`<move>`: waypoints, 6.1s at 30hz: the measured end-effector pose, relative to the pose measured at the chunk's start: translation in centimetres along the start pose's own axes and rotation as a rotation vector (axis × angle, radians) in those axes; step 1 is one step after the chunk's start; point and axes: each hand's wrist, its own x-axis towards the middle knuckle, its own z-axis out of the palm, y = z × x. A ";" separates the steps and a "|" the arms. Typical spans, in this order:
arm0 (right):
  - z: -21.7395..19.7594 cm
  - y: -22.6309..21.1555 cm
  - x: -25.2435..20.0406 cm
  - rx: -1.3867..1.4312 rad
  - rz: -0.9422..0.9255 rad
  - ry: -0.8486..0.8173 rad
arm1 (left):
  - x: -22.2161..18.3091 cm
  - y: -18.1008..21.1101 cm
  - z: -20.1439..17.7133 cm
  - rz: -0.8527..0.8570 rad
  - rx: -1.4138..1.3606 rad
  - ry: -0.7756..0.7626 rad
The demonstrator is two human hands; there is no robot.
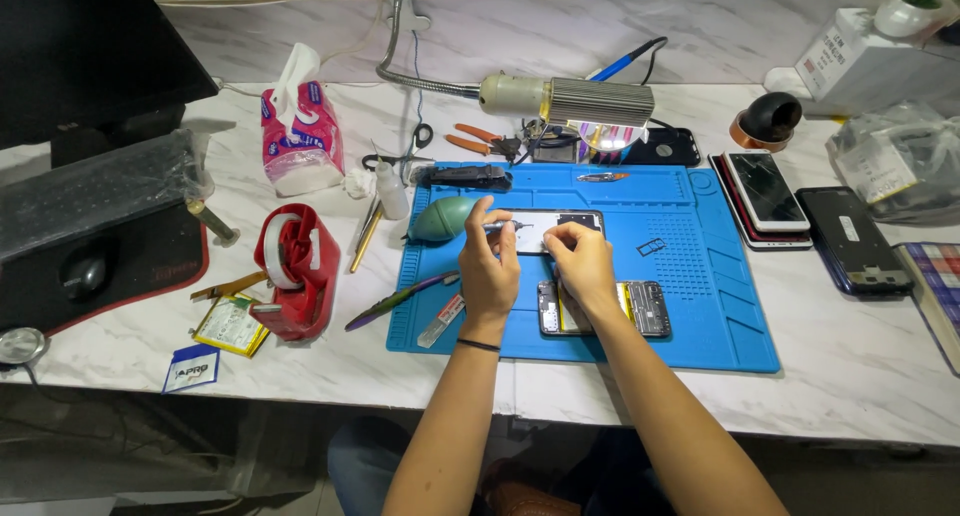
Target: Applying adhesive strips to a mobile phone chassis during a repair process.
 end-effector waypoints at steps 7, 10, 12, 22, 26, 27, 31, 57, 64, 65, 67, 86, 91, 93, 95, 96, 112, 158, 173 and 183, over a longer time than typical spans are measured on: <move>-1.6 -2.9 -2.3 0.134 -0.045 0.003 | -0.1 0.1 -0.1 0.011 -0.016 0.022; -2.5 -4.4 -3.5 0.288 -0.067 -0.015 | -0.2 0.6 -0.2 -0.009 -0.106 0.020; -2.8 -4.5 -3.7 0.387 -0.047 -0.056 | 0.0 1.0 -0.2 -0.059 -0.290 0.001; -2.6 -2.4 -2.7 0.570 -0.008 -0.110 | 0.2 1.9 -0.2 -0.093 -0.423 0.010; -2.4 -1.7 -2.5 0.578 -0.027 -0.121 | 0.1 1.8 -0.1 -0.101 -0.453 0.001; -2.2 -1.3 -2.4 0.586 -0.026 -0.119 | 0.0 1.8 0.0 -0.105 -0.462 -0.001; -2.1 -1.1 -2.8 0.617 -0.056 -0.129 | 0.0 2.0 -0.1 -0.091 -0.478 0.023; -1.9 0.7 -2.1 0.754 -0.055 -0.194 | -0.7 2.6 0.2 0.036 -0.417 0.016; -2.1 0.8 -2.3 0.730 -0.037 -0.247 | -0.2 1.9 0.2 -0.138 -0.548 -0.005; -2.1 0.9 -2.3 0.725 -0.043 -0.257 | -0.2 1.8 0.2 -0.169 -0.552 -0.026; -2.1 0.8 -2.2 0.722 -0.050 -0.270 | 0.0 1.9 0.0 -0.198 -0.555 -0.045; -3.4 -2.1 -2.6 0.743 -0.004 -0.212 | -0.5 2.0 0.2 -0.163 -0.600 -0.159; -2.8 -0.6 -2.0 0.803 -0.015 -0.144 | 0.0 2.5 -0.5 -0.106 -0.516 -0.116; -2.5 0.1 -1.9 0.796 -0.030 -0.134 | 0.0 3.4 -1.3 0.005 -0.369 -0.116; -2.6 0.0 -1.9 0.793 -0.032 -0.131 | -0.9 3.6 -1.6 0.064 -0.299 -0.139; -2.5 0.0 -2.0 0.786 -0.038 -0.135 | -1.5 3.6 -2.0 0.121 -0.229 -0.154; -3.0 -0.5 -2.3 0.792 -0.061 -0.154 | -3.4 1.5 -1.1 0.257 -0.077 -0.262; -2.6 0.4 -2.0 0.806 -0.089 -0.130 | -1.1 7.0 -0.9 0.158 -0.098 -0.315; -2.4 0.7 -1.9 0.777 -0.083 -0.147 | -0.7 8.3 -1.3 0.072 -0.305 -0.433; -2.6 0.6 -2.0 0.775 -0.093 -0.138 | -1.4 7.4 -1.8 0.060 -0.277 -0.493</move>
